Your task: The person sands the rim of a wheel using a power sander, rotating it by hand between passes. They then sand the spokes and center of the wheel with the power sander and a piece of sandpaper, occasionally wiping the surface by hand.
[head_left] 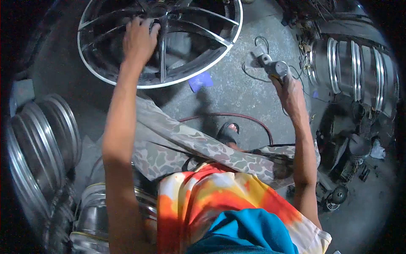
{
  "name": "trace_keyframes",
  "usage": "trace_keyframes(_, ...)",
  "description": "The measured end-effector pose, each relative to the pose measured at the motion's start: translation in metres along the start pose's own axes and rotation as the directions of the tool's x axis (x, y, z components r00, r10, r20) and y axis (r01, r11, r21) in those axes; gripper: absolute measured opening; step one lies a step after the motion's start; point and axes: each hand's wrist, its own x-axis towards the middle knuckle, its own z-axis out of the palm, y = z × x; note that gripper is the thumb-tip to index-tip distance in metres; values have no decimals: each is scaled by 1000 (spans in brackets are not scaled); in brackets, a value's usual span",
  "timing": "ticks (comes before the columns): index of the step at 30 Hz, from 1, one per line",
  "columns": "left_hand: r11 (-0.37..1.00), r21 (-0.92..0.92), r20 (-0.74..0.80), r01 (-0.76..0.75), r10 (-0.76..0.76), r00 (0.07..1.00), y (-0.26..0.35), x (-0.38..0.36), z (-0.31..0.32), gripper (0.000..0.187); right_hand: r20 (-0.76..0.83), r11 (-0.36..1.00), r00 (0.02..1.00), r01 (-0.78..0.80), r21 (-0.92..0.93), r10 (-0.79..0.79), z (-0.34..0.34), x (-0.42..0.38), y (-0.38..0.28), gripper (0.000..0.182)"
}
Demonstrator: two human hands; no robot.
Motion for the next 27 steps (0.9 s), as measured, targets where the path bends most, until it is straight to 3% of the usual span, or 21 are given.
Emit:
trace_keyframes(1,1000,-22,23,21,-21,1000,24,-21,-15,39,21,996,997,-79,-33,80,-13,-2,-2,49)
trace_keyframes(2,994,-21,-6,-106,106,994,39,-44,-24,47,-1,999,1000,-30,-22,30,-13,-4,17,46)
trace_keyframes(3,995,-15,185,-96,97,978,70,-63,-61,53,-16,999,999,-30,-12,30,-24,-6,18,44)
trace_keyframes(6,991,35,331,-131,112,937,103,-144,-79,74,-30,997,999,-45,-62,43,-49,-8,25,37)
trace_keyframes(7,990,62,354,-125,95,930,113,-157,-77,81,-78,1000,997,-3,7,4,-53,-9,29,37)
trace_keyframes(10,986,161,308,-31,-21,951,145,-163,-64,89,-108,997,994,36,61,-29,-60,-9,37,36)
trace_keyframes(14,999,-21,248,-34,38,968,213,-132,-17,90,-86,998,996,31,60,-26,-60,0,39,34)
trace_keyframes(16,997,67,210,-31,16,977,249,-109,13,88,-102,997,994,47,64,-40,-60,5,32,33)
trace_keyframes(18,988,155,177,-17,-11,984,255,-100,22,85,-110,995,992,66,68,-58,-58,12,29,33)
trace_keyframes(21,994,-105,5,-14,15,1000,246,-104,15,70,-124,976,985,143,167,-124,-56,17,30,33)
trace_keyframes(22,995,-97,1,-23,23,1000,234,-112,7,70,-109,977,985,149,154,-133,-55,19,31,33)
trace_keyframes(24,991,-73,98,-110,116,988,209,-131,-17,63,-119,977,984,150,150,-132,-52,21,34,34)
trace_keyframes(26,995,-94,168,-40,55,984,191,-146,-51,59,-142,971,975,191,141,-171,-45,22,41,36)
trace_keyframes(27,997,-53,184,-52,61,981,180,-155,-60,59,-99,985,990,113,131,-100,-46,22,39,39)
